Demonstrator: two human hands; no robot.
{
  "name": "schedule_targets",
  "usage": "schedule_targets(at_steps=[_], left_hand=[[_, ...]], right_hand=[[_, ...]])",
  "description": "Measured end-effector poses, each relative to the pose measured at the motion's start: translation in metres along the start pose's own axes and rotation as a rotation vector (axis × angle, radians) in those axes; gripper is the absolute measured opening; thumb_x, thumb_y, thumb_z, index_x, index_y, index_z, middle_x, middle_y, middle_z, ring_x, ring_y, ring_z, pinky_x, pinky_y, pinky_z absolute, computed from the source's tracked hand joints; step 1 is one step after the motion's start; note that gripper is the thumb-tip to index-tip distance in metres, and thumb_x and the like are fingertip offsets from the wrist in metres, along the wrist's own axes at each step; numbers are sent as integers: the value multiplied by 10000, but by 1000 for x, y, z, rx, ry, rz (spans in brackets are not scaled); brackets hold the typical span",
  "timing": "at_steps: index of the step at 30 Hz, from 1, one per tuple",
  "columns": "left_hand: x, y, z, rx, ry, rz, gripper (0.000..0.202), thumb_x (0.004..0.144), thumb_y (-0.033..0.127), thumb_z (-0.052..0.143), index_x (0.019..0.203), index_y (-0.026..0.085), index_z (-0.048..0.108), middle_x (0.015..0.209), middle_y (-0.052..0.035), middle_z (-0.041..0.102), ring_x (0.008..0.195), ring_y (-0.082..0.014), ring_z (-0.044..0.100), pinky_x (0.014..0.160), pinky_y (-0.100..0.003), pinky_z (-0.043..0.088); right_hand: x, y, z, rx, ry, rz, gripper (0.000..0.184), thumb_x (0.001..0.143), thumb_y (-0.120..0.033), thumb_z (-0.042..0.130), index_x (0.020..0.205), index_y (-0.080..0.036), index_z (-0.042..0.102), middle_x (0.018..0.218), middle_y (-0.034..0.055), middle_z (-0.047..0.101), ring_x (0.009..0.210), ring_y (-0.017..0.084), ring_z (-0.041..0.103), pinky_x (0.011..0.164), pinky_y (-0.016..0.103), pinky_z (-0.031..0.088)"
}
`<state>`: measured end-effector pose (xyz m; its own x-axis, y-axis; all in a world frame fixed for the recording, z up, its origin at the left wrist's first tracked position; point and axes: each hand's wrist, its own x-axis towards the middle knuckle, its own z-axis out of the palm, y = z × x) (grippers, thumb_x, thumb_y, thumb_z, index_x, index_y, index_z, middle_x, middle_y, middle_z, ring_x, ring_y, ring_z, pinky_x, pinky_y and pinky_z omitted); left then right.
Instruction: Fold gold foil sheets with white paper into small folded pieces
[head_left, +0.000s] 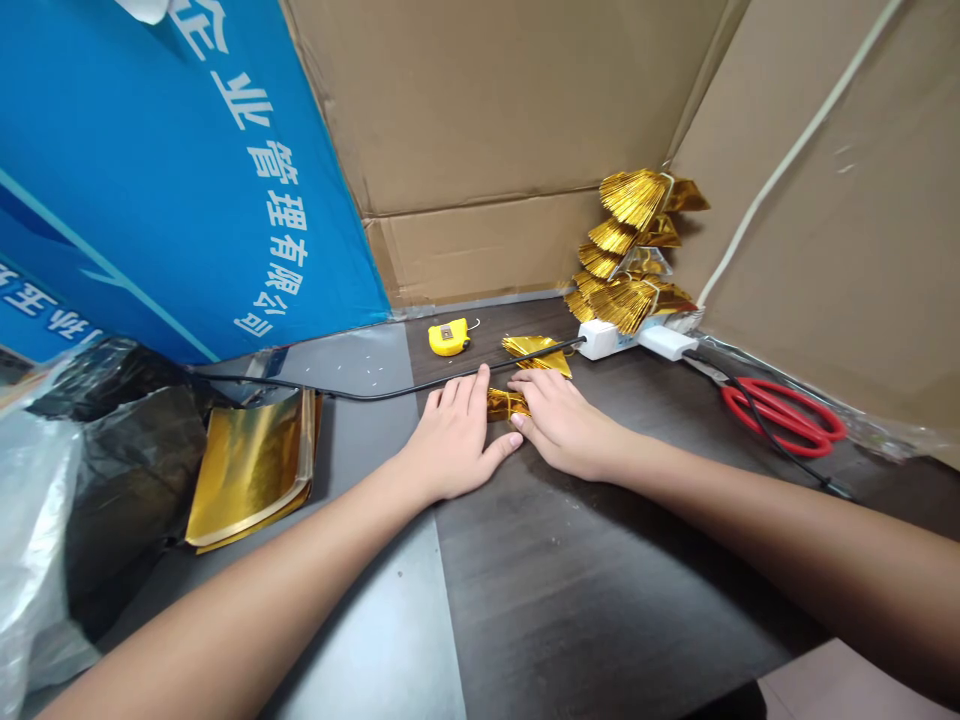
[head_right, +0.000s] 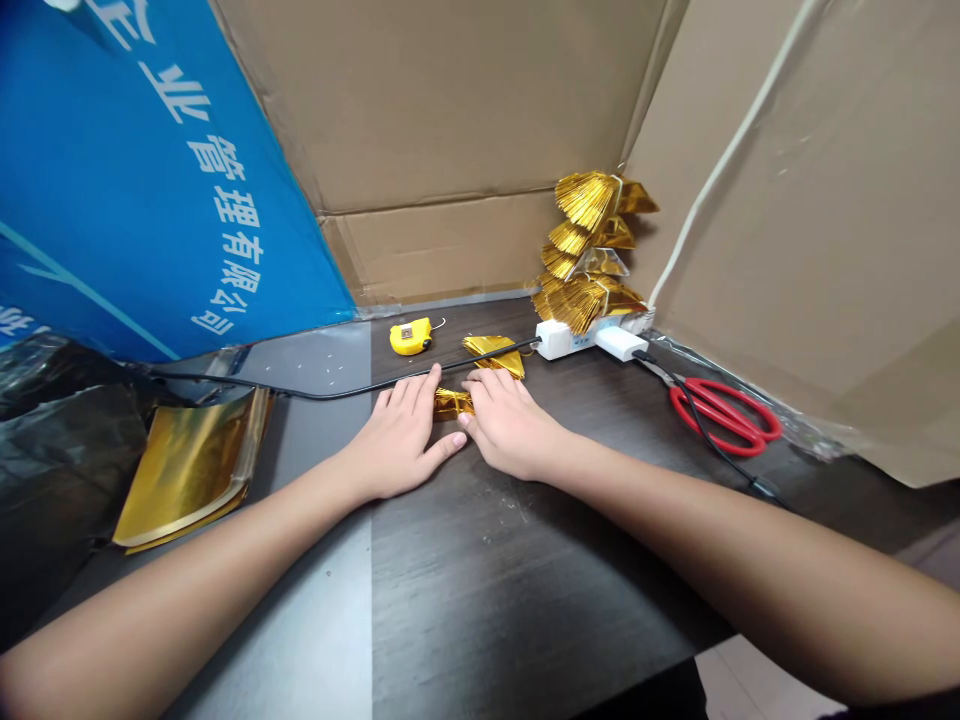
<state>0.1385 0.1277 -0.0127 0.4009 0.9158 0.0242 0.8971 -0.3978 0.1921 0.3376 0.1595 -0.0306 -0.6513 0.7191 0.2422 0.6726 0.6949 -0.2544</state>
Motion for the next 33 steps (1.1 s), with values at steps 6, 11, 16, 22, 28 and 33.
schedule_targets(at_steps=[6,11,16,22,28,33], left_hand=[[-1,-2,-1,-20,41,17,833,989,633,340,1573,53,208,1525,-234,408,1382,-376,400,1117,-568,371],[-1,-8,-3,-96,169,35,538,997,418,478,1441,118,431,1269,-148,590,1160,-299,541,1014,-480,469],[1,-13,-5,-115,199,56,203,974,330,558,1115,188,592,1064,-66,648,1007,-234,575,905,-389,502],[2,-10,-6,-86,164,63,270,986,342,518,1197,190,591,1126,-87,646,1050,-261,572,923,-435,501],[-1,-8,-3,-62,129,38,559,1000,436,459,1466,130,418,1398,-159,561,1288,-314,511,1068,-508,444],[-1,-6,-2,-47,56,6,664,1014,486,401,1539,89,315,1556,-181,441,1436,-325,410,1166,-526,362]], right_hand=[[-1,0,-2,3,7,-11,309,1020,-305,396,1183,-94,554,1322,232,553,1256,370,501,1072,606,443],[-2,1,-4,15,15,-12,260,1023,-303,399,1133,-115,541,1318,233,547,1263,369,503,1061,604,453],[-2,1,-8,47,12,-30,218,1001,-329,479,1078,-136,546,1229,210,584,1207,350,541,1042,567,478],[-3,1,-9,65,22,-35,306,995,-367,487,1176,-126,543,1325,227,551,1295,369,503,1087,607,443],[-7,4,-7,19,-10,-7,525,1008,-417,451,1387,-54,457,1427,265,489,1381,377,459,1143,582,422],[-6,2,-7,-31,-42,6,522,1024,-366,402,1366,20,485,1429,295,491,1397,393,434,1166,573,398]])
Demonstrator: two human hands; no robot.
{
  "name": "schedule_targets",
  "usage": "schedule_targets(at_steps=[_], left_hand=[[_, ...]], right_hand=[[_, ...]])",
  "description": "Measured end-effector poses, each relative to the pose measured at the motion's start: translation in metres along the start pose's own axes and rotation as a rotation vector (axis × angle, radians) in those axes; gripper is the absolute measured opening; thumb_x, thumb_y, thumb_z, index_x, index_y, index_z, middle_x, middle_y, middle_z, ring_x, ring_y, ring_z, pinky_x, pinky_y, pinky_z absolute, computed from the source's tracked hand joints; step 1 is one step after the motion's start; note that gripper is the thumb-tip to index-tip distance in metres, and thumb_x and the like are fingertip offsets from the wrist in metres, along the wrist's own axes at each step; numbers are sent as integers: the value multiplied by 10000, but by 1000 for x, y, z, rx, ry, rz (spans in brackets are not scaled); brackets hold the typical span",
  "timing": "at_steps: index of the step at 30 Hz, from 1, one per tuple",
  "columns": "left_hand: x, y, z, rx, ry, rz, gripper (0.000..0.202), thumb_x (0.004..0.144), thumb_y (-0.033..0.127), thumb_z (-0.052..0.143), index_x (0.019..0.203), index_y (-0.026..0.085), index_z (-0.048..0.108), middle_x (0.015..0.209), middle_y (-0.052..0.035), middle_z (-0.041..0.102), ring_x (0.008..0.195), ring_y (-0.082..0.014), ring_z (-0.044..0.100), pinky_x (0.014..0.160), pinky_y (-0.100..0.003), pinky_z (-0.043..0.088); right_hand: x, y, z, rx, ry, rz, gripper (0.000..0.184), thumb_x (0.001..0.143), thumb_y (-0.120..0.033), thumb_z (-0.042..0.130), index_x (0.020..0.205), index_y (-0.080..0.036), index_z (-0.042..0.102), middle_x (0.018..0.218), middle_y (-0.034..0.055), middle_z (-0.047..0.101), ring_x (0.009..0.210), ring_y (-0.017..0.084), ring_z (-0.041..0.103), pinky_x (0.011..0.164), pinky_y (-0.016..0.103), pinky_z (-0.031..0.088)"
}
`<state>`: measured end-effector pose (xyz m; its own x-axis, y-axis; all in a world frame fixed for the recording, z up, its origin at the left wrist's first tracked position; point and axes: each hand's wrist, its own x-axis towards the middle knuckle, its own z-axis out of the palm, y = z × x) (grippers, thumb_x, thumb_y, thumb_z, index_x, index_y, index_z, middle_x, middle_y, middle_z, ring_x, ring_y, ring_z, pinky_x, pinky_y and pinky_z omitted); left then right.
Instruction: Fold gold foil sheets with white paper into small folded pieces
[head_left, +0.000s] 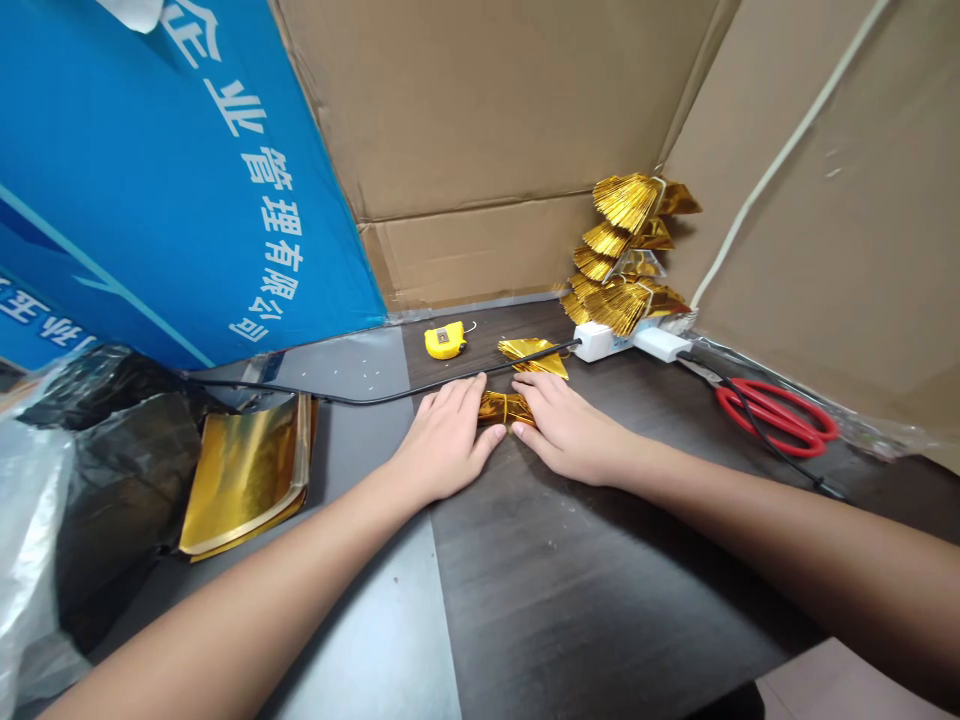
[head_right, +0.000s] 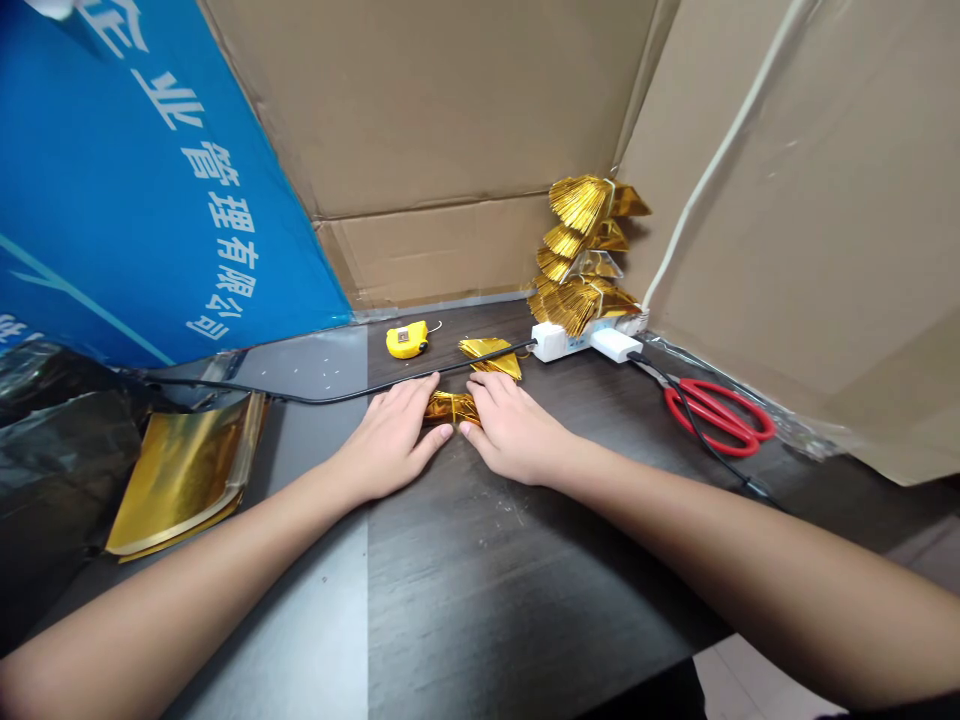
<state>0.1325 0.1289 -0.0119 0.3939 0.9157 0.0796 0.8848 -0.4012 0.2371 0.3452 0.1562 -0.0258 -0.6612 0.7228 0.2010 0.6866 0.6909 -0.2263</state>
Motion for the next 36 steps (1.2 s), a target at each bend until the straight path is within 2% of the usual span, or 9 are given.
schedule_targets(at_steps=[6,13,21,28,36], left_hand=[[1,2,-2,-24,-46,2,686,1012,513,392,1552,100,300,1593,-163,405,1489,-319,350,1192,-549,328],[2,3,-4,-31,-65,0,703,1010,527,392,1562,105,283,1609,-167,375,1505,-309,327,1203,-546,310],[0,3,-1,27,-24,-15,732,1015,514,392,1569,53,260,1596,-185,392,1481,-311,372,1192,-519,350],[-3,6,-1,140,46,-25,754,1006,532,404,1534,1,323,1520,-226,483,1398,-340,475,1109,-497,435],[-3,11,3,168,22,-34,807,1004,585,358,1547,-8,284,1576,-241,397,1444,-357,416,1132,-517,403]], right_hand=[[1,-1,1,1,16,-4,517,1027,-380,389,1354,6,496,1422,302,499,1398,403,434,1150,607,396],[2,-2,2,-10,18,-11,490,1030,-363,392,1294,23,538,1407,303,508,1383,399,443,1153,587,399],[2,-1,-1,-16,15,-7,515,1025,-363,419,1334,36,523,1403,284,523,1366,389,463,1156,555,415],[1,-2,-3,12,74,-22,535,1010,-416,468,1344,1,512,1378,273,544,1330,385,501,1129,568,441],[2,-3,5,6,62,-30,493,1002,-331,449,1324,36,517,1377,290,521,1339,390,482,1145,562,424]])
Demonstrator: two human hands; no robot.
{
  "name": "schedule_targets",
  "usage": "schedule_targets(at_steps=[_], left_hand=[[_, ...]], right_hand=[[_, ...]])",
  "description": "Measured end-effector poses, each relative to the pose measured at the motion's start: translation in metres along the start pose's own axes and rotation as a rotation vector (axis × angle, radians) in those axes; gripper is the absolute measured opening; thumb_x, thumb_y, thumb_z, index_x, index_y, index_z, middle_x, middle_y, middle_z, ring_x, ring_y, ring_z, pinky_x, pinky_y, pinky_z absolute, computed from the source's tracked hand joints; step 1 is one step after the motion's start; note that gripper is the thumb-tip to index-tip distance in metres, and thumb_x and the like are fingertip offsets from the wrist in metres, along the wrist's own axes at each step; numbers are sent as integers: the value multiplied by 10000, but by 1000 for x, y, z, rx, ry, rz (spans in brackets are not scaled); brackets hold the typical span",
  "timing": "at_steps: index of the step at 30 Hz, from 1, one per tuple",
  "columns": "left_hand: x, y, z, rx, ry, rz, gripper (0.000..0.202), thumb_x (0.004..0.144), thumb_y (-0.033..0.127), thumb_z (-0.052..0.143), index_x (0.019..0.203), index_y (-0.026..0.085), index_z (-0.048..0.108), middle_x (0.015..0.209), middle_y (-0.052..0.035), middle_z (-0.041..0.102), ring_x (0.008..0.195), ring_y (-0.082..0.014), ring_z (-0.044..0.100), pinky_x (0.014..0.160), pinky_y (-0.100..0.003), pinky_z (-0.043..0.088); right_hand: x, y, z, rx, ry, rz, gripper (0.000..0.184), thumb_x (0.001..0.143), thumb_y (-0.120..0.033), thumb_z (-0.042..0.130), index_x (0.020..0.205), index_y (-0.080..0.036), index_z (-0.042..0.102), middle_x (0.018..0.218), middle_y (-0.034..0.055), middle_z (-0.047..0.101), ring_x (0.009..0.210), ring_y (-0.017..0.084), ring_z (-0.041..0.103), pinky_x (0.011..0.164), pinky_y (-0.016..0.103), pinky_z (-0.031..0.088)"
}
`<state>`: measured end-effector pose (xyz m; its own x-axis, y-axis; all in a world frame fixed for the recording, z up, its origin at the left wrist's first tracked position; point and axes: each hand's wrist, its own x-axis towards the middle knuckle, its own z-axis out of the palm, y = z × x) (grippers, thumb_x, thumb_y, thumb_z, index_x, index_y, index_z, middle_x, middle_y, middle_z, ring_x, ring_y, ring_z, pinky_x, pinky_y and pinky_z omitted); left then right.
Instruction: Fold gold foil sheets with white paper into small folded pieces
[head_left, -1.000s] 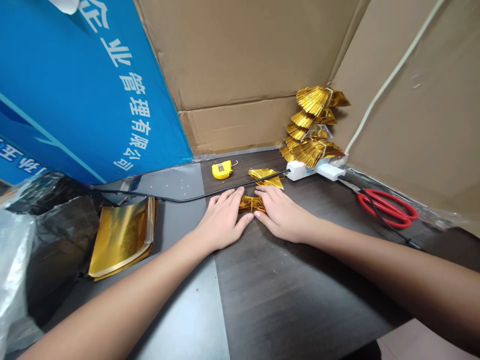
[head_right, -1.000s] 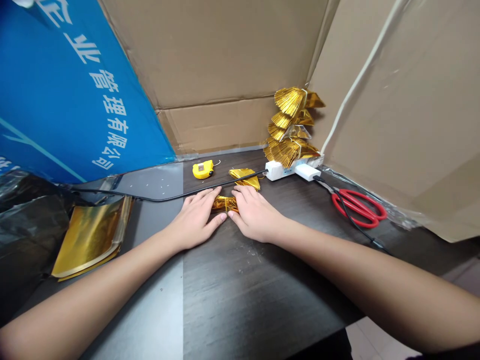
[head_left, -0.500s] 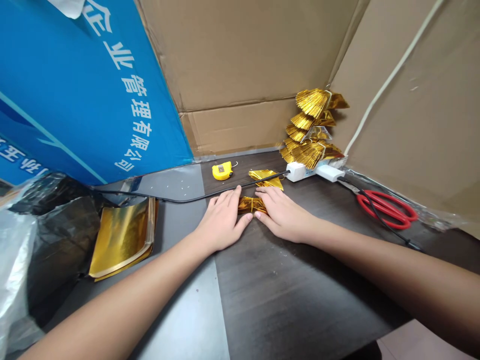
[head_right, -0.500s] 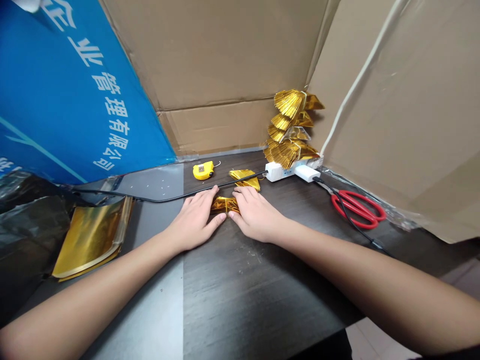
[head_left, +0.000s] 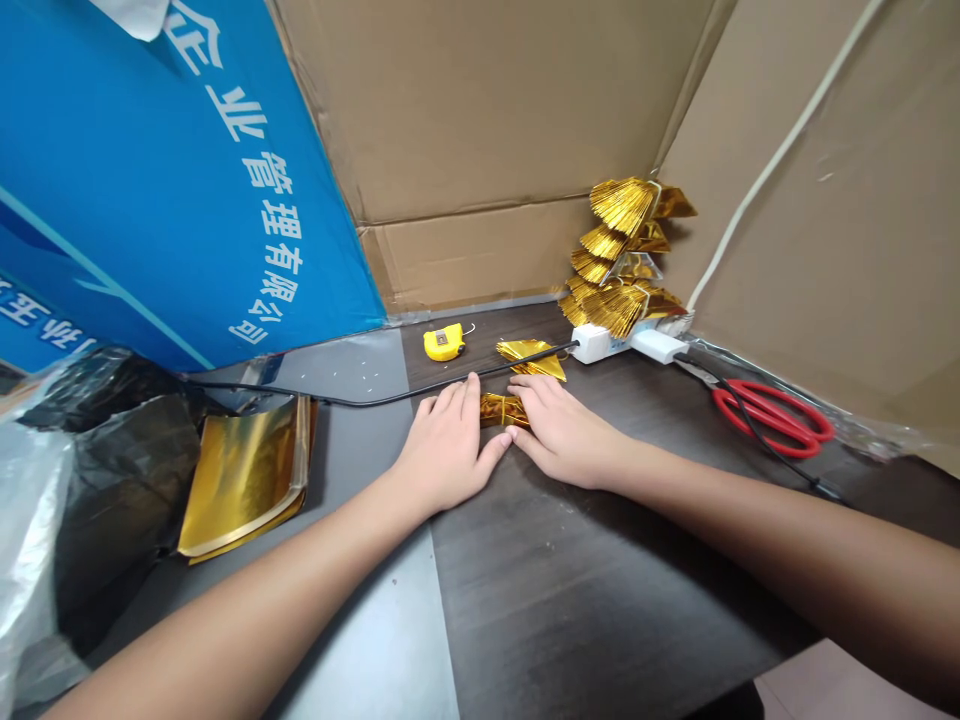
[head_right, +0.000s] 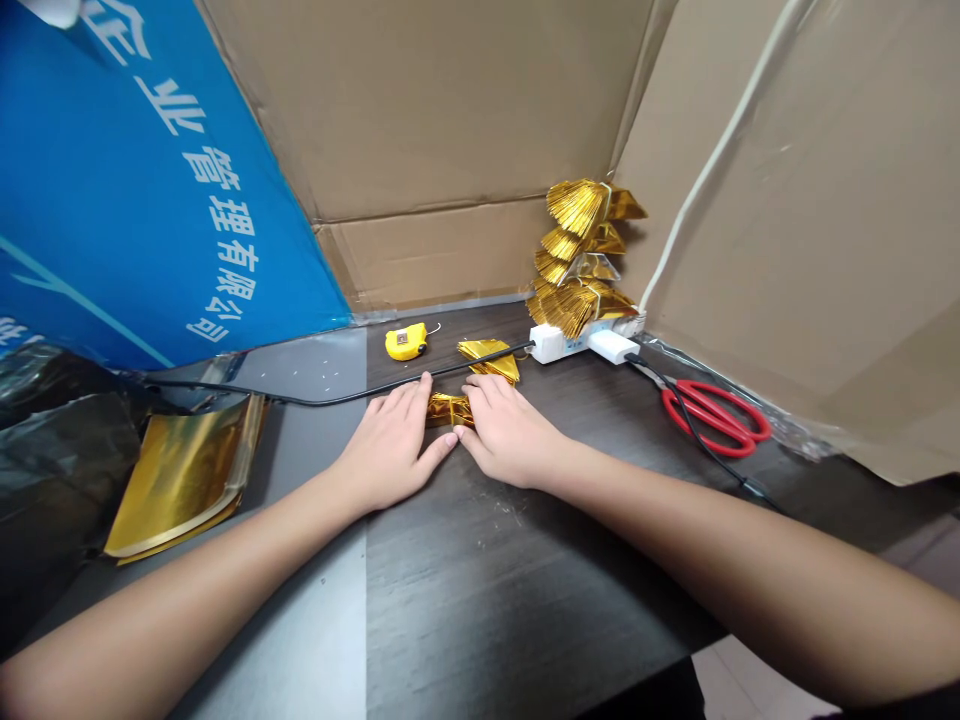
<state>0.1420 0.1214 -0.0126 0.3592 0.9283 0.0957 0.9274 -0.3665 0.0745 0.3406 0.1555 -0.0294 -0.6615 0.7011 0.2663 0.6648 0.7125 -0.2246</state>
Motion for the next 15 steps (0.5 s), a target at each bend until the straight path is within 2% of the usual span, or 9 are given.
schedule_targets(at_steps=[5,9,12,15], left_hand=[[1,4,0,-1,-25,-20,867,1002,616,336,1558,-40,225,1594,-258,352,1450,-368,394,1133,-541,395],[1,5,-1,-16,-41,-39,875,996,612,360,1563,-37,213,1599,-256,342,1444,-374,390,1138,-550,387],[0,3,-1,-43,-33,-32,850,988,590,410,1554,-23,252,1584,-246,372,1427,-386,394,1140,-561,378],[0,-1,-2,-117,35,-15,686,1006,485,435,1515,31,359,1495,-215,486,1341,-368,464,1092,-554,414]], right_hand=[[1,-1,3,7,3,0,479,991,-304,461,1314,45,514,1372,303,519,1337,397,475,1138,583,423],[1,-1,3,16,1,-3,417,998,-284,441,1278,9,536,1373,285,525,1328,386,485,1131,583,428],[2,0,1,24,0,-5,345,1002,-266,430,1217,-30,560,1342,267,550,1300,374,508,1111,582,445],[2,0,-3,35,4,-1,293,1006,-261,432,1163,-57,571,1326,261,564,1286,372,522,1094,582,459]])
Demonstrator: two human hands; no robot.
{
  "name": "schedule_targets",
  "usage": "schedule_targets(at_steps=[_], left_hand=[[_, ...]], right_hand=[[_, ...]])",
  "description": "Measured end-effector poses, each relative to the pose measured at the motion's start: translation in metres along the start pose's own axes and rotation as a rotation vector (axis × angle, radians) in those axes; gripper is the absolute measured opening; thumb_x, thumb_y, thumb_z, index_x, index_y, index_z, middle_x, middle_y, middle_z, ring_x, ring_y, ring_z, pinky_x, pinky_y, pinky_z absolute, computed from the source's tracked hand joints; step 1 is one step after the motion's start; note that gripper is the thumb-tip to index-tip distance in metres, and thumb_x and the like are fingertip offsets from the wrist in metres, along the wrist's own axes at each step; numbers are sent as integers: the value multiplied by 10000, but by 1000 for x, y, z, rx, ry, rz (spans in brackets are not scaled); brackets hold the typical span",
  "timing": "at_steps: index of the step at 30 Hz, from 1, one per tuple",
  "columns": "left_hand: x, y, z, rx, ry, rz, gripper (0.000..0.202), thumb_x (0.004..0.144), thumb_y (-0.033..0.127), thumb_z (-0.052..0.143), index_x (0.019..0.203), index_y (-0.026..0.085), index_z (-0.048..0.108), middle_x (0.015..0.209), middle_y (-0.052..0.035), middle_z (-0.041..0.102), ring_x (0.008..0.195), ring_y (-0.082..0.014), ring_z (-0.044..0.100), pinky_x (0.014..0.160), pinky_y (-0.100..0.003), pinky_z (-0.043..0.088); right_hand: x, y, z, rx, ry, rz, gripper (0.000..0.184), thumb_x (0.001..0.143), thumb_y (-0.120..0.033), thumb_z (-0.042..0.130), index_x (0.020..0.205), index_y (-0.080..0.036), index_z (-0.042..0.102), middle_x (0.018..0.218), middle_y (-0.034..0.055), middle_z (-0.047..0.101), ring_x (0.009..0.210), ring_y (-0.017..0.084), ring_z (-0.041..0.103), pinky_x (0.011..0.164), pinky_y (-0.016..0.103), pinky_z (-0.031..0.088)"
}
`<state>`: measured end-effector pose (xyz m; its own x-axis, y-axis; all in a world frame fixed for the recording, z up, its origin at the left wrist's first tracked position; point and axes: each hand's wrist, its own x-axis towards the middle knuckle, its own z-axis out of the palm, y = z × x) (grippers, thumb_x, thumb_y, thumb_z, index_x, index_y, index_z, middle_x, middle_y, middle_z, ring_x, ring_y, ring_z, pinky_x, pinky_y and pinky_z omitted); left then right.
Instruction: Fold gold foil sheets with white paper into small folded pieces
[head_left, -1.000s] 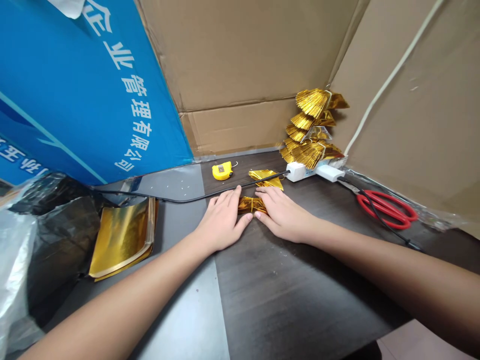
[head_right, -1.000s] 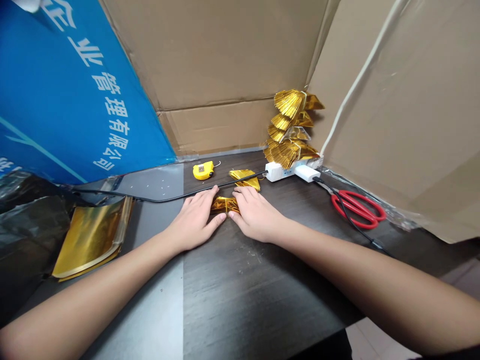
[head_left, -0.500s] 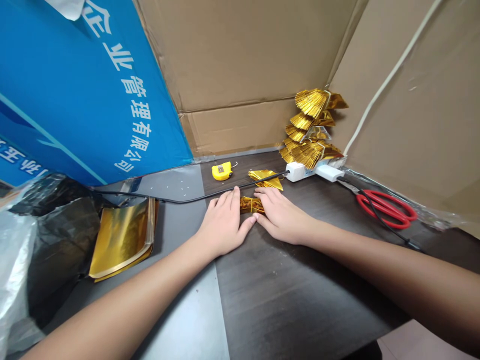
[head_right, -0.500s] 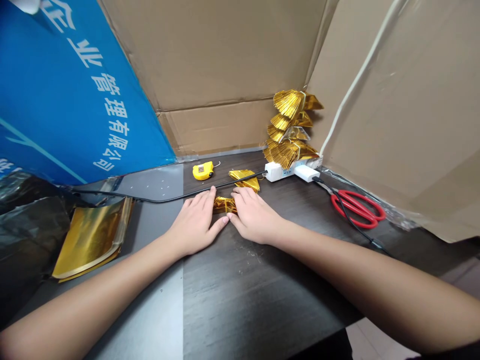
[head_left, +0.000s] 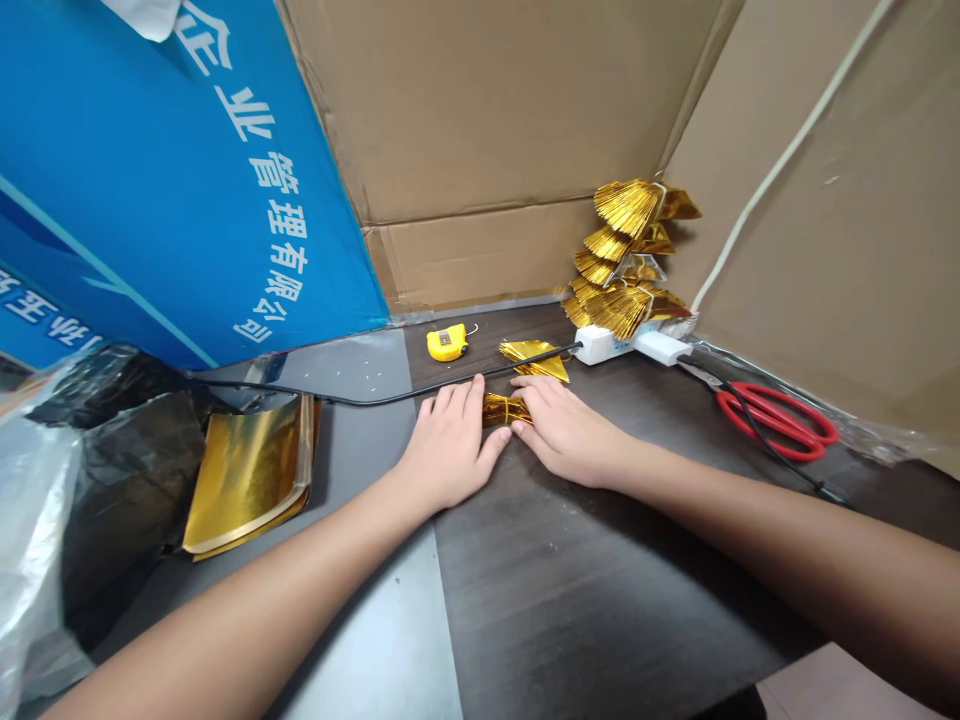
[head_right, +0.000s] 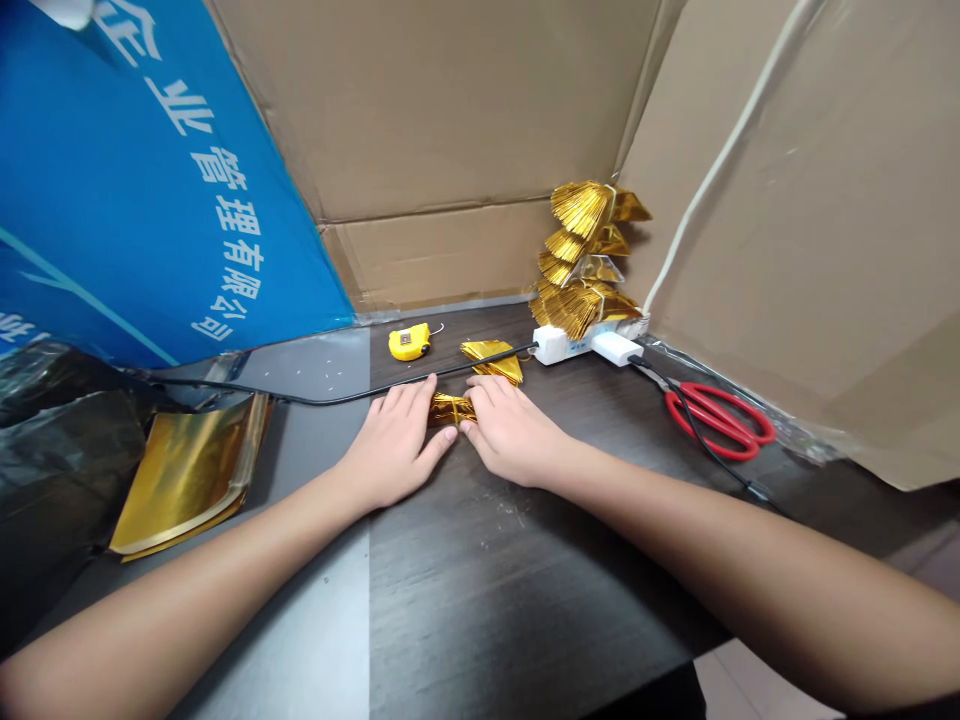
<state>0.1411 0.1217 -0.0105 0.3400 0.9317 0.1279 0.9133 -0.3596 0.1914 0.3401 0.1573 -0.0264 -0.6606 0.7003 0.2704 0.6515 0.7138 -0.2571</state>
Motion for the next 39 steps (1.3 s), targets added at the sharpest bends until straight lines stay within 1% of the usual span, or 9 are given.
schedule_targets(at_steps=[4,7,10,14,18,22,27,34,39], left_hand=[[3,-7,-3,-81,60,29,384,1007,345,483,1337,163,554,1234,-108,649,1120,-279,575,970,-455,484],[6,-11,-3,-110,75,46,219,994,321,530,1149,201,629,1077,-56,681,1021,-240,592,893,-397,492],[8,-13,-4,-130,82,60,157,987,321,554,1042,205,645,991,-40,691,965,-230,592,846,-380,481],[9,-15,-4,-146,74,74,128,976,311,580,949,204,645,954,-30,703,929,-220,584,830,-369,464],[12,-16,-5,-154,59,62,128,957,297,608,878,203,643,918,-26,706,882,-221,562,786,-363,449],[15,-18,-4,-169,55,52,120,949,267,614,850,201,629,892,-20,696,874,-217,557,763,-350,443],[13,-19,-3,-197,64,84,95,953,263,604,892,195,629,920,-32,693,904,-214,561,800,-347,455],[11,-18,-6,-244,80,147,193,936,343,631,1069,205,646,1014,-39,694,946,-214,576,875,-372,479],[13,-21,-2,-247,80,147,109,937,299,629,975,199,653,955,-31,696,929,-206,583,859,-359,487]], right_hand=[[1,0,-3,34,15,-8,230,998,-261,465,1090,-87,585,1309,253,582,1268,380,534,1072,588,471],[2,2,-3,79,49,-20,251,982,-258,515,1157,-88,570,1240,218,624,1188,353,582,1024,563,508],[3,4,-2,135,79,-52,281,974,-226,533,1226,-104,555,1193,178,658,1128,309,615,976,511,540],[5,9,-2,186,82,-89,176,971,-184,536,1122,-167,623,1070,114,706,1011,254,664,906,441,565],[7,12,-2,201,85,-82,161,962,-163,558,1089,-177,656,1018,98,724,974,243,681,878,415,565],[9,13,-5,207,69,-79,151,946,-149,603,1084,-168,661,1018,93,732,979,238,688,884,391,556],[8,14,-15,208,21,-86,148,902,-188,697,1040,-160,653,993,85,730,940,234,689,845,364,553],[9,17,-16,205,-2,-71,63,936,-153,628,993,-174,644,964,76,725,928,227,681,856,372,542],[8,19,-21,224,-40,-98,177,900,-204,709,1062,-164,648,998,76,727,942,227,680,851,366,547]])
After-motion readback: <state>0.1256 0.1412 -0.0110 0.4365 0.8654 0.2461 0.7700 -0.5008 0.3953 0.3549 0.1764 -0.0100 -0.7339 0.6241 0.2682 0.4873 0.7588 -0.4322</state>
